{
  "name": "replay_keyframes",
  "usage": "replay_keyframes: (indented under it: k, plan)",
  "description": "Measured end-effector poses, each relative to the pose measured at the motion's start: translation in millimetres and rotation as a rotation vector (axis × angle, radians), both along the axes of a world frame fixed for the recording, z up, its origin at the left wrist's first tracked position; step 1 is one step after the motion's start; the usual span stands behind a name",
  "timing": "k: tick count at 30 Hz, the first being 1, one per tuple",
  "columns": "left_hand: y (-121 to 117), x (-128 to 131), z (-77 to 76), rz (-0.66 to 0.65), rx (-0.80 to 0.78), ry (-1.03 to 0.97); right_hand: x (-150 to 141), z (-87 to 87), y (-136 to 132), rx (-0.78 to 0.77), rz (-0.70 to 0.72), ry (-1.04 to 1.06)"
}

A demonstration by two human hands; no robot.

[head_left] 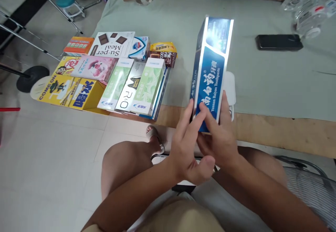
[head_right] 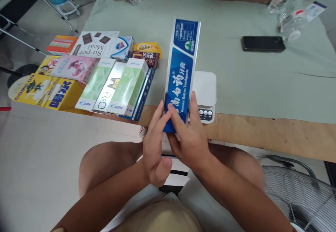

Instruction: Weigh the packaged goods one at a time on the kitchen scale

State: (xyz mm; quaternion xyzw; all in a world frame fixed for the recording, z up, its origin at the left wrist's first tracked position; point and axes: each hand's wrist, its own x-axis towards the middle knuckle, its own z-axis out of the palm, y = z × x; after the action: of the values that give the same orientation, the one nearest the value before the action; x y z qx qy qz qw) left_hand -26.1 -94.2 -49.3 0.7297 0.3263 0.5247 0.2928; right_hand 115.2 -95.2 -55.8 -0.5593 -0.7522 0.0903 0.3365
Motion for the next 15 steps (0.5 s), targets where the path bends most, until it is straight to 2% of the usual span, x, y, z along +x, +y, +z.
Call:
replay_keyframes:
  k: [3,6,9,13,15]
  plan:
    - [11.6,19.6,-1.0,-0.08,-0.015,0.005,34.6,5.2,6.2,0.099,0.005,-0.039]
    - [19.0,36.0,-6.1,-0.155,-0.095,0.031,62.8,0.7,10.0,0.061,0.005,-0.04]
    - [22.1,46.7,-8.8,-0.192,-0.161,0.056,78.7,-3.4,11.6,-0.029,0.008,-0.001]
    - [27.5,49.3,-7.2,-0.109,-0.299,0.083,79.4,3.7,8.1,-0.205,-0.017,0.031]
    - [32.5,46.3,-6.4,-0.036,-0.337,0.058,75.2,10.9,3.8,-0.209,-0.078,0.035]
